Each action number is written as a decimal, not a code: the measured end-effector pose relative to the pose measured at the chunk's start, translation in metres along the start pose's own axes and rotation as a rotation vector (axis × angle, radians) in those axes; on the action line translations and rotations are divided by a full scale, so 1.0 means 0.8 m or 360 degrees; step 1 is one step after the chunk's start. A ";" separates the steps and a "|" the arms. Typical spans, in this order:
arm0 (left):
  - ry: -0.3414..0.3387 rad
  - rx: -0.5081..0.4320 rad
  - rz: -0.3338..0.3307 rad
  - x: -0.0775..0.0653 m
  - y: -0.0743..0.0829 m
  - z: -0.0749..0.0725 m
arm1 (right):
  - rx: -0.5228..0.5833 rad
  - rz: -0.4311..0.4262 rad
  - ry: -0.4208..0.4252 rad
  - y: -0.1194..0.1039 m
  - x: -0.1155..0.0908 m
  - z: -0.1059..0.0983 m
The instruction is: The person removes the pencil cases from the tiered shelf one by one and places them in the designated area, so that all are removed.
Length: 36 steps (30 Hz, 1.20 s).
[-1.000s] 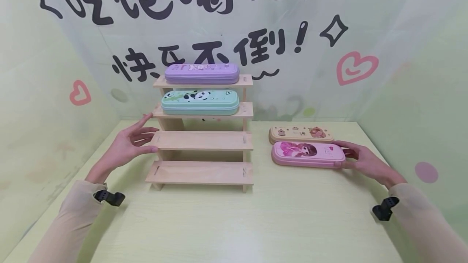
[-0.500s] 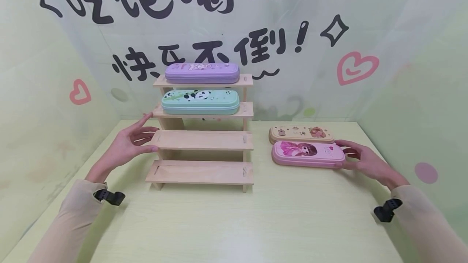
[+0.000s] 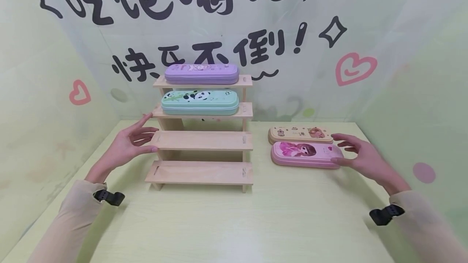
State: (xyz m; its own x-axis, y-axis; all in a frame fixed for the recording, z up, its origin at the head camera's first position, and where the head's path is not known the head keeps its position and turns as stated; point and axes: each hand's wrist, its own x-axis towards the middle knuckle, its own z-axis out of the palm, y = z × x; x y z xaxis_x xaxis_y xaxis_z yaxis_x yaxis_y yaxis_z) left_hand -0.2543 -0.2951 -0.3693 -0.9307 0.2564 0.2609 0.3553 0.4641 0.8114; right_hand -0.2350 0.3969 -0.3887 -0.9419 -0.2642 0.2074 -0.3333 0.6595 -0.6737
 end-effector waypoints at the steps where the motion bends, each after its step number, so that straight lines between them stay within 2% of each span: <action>1: 0.0000 0.0003 0.0000 0.000 0.000 0.000 | -0.0027 -0.0004 0.0010 -0.009 0.001 0.003; 6: 0.0002 0.0008 -0.0002 0.003 -0.001 0.000 | -0.0064 -0.0027 0.0034 -0.045 0.012 0.022; 13: -0.0004 0.0000 -0.0007 0.002 -0.002 -0.001 | -0.0036 -0.0152 0.0068 -0.096 0.036 0.057; 23: 0.0012 0.0011 -0.0006 0.001 -0.003 -0.001 | 0.0074 -0.0212 -0.0024 -0.186 0.076 0.094; 30: 0.0013 0.0003 0.0002 0.001 -0.001 -0.001 | 0.0102 -0.0208 -0.0045 -0.226 0.109 0.112; 36: 0.0011 0.0002 -0.0001 0.001 -0.002 -0.001 | 0.0127 -0.0254 -0.0033 -0.244 0.142 0.121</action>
State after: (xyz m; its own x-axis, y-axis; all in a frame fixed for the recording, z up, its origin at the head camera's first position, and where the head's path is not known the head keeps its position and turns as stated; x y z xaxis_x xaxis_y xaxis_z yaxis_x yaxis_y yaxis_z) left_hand -0.2560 -0.2963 -0.3698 -0.9316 0.2503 0.2638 0.3546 0.4653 0.8110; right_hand -0.2726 0.1700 -0.3020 -0.8760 -0.3760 0.3022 -0.4735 0.5504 -0.6876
